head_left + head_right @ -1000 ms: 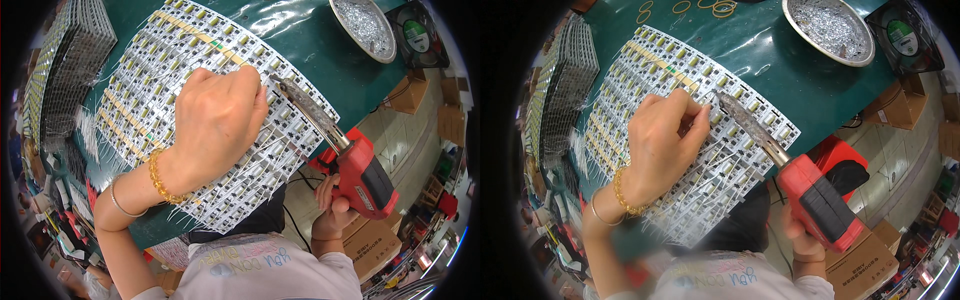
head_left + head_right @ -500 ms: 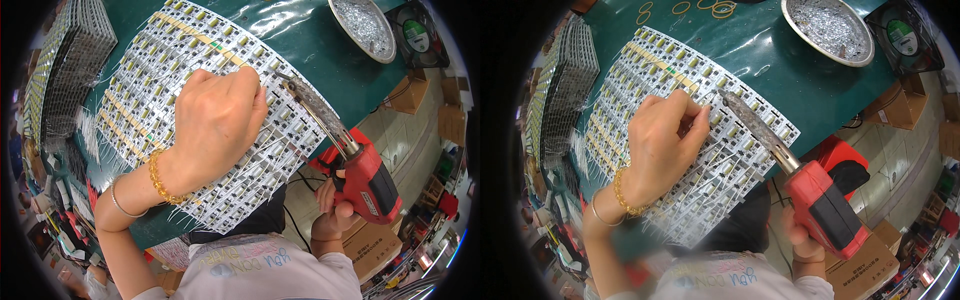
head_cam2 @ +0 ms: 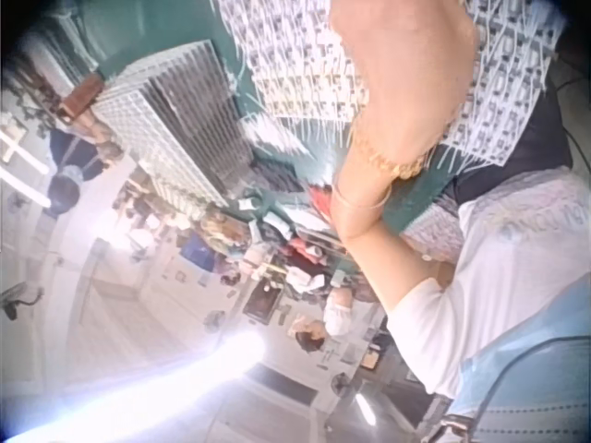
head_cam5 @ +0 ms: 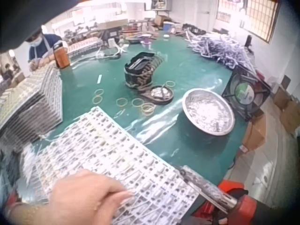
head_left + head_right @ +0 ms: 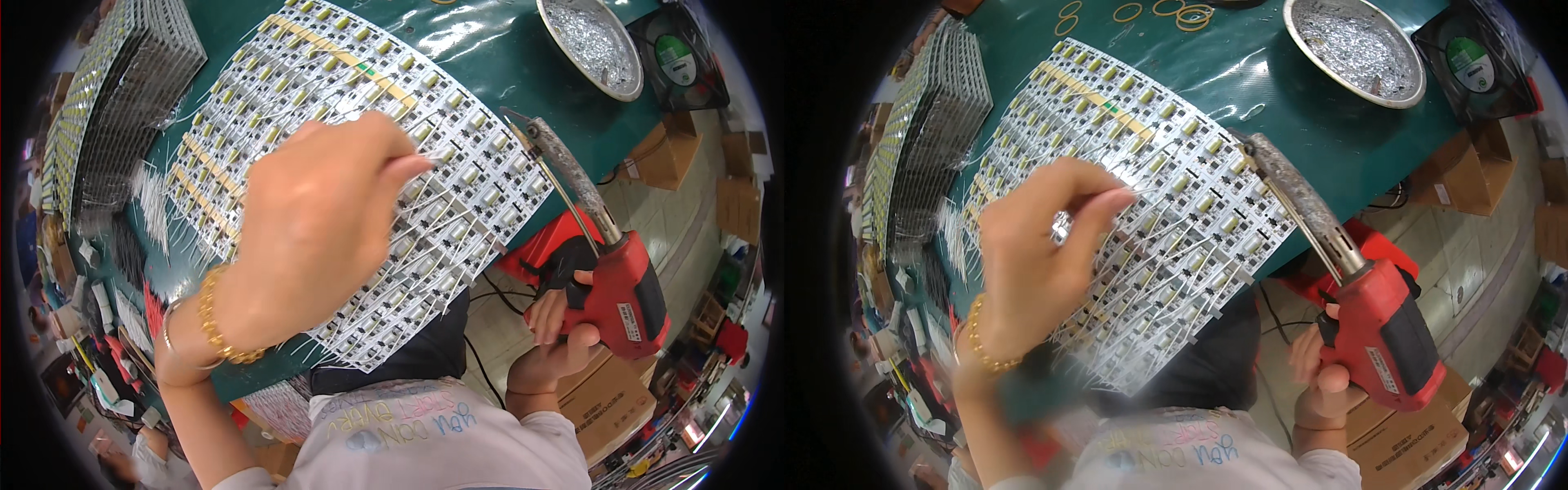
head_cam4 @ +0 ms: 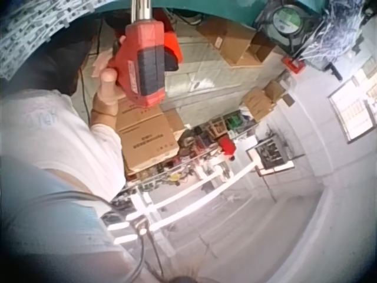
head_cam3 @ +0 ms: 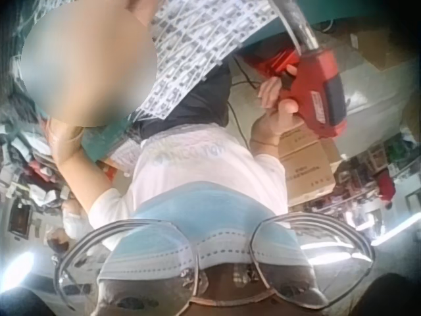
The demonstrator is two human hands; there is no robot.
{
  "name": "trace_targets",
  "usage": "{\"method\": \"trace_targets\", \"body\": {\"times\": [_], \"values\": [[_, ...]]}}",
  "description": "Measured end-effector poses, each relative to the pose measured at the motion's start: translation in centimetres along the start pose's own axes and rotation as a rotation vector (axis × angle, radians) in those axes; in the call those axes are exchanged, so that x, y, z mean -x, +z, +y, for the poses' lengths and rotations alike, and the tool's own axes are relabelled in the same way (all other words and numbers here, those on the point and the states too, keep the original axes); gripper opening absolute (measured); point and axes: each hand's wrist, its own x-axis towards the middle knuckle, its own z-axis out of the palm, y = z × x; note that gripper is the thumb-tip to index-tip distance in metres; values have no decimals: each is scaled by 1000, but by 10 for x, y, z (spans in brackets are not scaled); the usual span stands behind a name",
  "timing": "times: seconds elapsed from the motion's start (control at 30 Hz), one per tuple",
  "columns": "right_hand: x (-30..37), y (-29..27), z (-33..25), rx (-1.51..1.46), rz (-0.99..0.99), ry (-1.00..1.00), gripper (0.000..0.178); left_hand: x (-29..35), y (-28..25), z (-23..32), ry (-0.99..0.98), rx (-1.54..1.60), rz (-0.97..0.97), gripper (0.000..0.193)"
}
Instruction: The person uses a soldering iron to attach white wires to a large LED panel. They repeatedly pick up wires, place them on the panel, and apply heat with the soldering iron to secure the connections.
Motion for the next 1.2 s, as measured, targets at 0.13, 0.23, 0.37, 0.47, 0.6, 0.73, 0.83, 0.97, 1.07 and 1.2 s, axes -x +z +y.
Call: {"method": "trace_targets", "body": {"times": [0.13,0.23,0.37,0.47,0.6,0.73,0.83,0.97,1.07,1.2], "values": [[2,-5,-5,-34,-5,29,84,-10,18,-9,170,-42,22,4],[0,-18,5,-92,-170,-96,72,-10,19,-11,193,-151,-18,4],[0,-21,5,-136,-160,-53,75,-12,20,-7,145,-139,71,5],[3,-16,4,-133,-113,-35,80,-14,24,-3,78,-70,65,6],[4,-12,5,-21,-75,-54,87,-13,38,-7,97,-113,28,8],[13,-26,18,172,-11,-71,87,-12,42,-12,102,-91,41,8],[13,-33,22,170,-75,-63,84,-10,42,-15,115,-60,51,8],[12,-34,24,120,-142,-53,78,-11,42,-17,127,-52,58,8],[6,-22,11,96,-213,10,76,-11,42,-17,117,-44,37,7],[5,-19,9,114,-210,21,74,-12,40,-18,111,-39,8,8]]}}
